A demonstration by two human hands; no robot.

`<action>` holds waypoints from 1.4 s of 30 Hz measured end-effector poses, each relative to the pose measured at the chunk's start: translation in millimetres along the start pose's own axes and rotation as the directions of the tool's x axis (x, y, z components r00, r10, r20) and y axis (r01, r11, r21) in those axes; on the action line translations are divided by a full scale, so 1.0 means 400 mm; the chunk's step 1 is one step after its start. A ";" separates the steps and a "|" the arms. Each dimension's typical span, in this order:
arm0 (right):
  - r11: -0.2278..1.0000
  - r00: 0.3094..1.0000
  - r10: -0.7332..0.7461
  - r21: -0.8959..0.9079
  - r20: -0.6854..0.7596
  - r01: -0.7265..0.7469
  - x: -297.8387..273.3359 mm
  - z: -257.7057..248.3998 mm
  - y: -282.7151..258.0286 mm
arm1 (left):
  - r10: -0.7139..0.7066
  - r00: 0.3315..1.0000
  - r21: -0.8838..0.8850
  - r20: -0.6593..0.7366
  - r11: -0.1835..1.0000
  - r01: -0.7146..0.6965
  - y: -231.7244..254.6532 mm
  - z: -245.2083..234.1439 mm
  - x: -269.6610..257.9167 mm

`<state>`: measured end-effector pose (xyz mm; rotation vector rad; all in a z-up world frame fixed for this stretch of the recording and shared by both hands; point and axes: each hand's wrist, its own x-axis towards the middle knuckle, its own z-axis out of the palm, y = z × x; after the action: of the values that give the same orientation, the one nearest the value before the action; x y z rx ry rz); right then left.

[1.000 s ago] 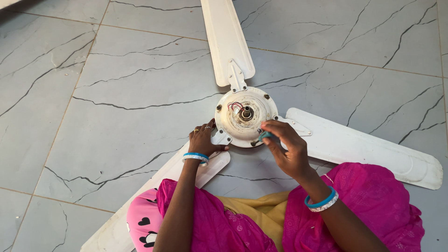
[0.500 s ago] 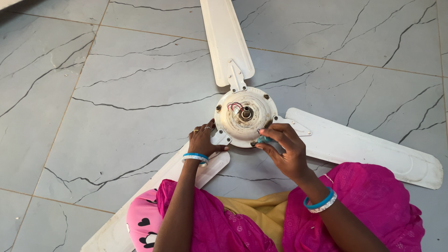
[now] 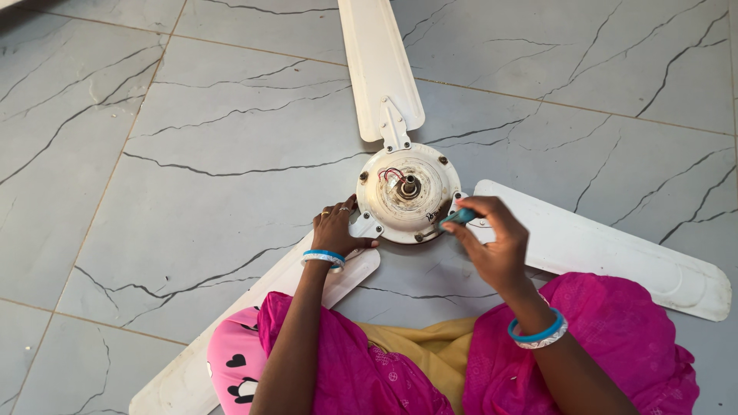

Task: The person sits on the floor and uses a screwdriver to tighten screws on the central hub of a white ceiling fan. They systematically rotate the fan and adjust multiple screws around the hub to secure the blades.

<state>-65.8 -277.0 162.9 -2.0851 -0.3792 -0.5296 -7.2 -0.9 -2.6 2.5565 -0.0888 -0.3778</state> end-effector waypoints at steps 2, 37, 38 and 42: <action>1.000 0.999 0.002 0.013 -0.051 -0.002 0.008 -0.022 0.014 | -0.007 1.000 0.008 0.004 1.000 0.007 -0.002 0.000 0.000; 0.999 0.998 0.007 0.044 -0.058 -0.005 0.069 -0.096 0.102 | -0.326 0.673 -0.186 -0.664 0.944 0.274 0.428 0.096 0.129; 0.999 0.998 0.002 0.041 -0.056 0.000 0.068 -0.097 0.103 | -0.320 0.657 -0.183 -0.683 0.945 0.270 0.430 0.094 0.125; 0.999 0.998 -0.012 0.045 -0.067 0.015 0.070 -0.110 0.100 | -0.451 0.748 -0.164 -0.488 0.888 0.429 0.441 0.082 0.117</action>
<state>-33.1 -333.6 169.8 -2.0171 -0.3631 -0.5915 30.7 -173.6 52.7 2.5245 0.7310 0.1535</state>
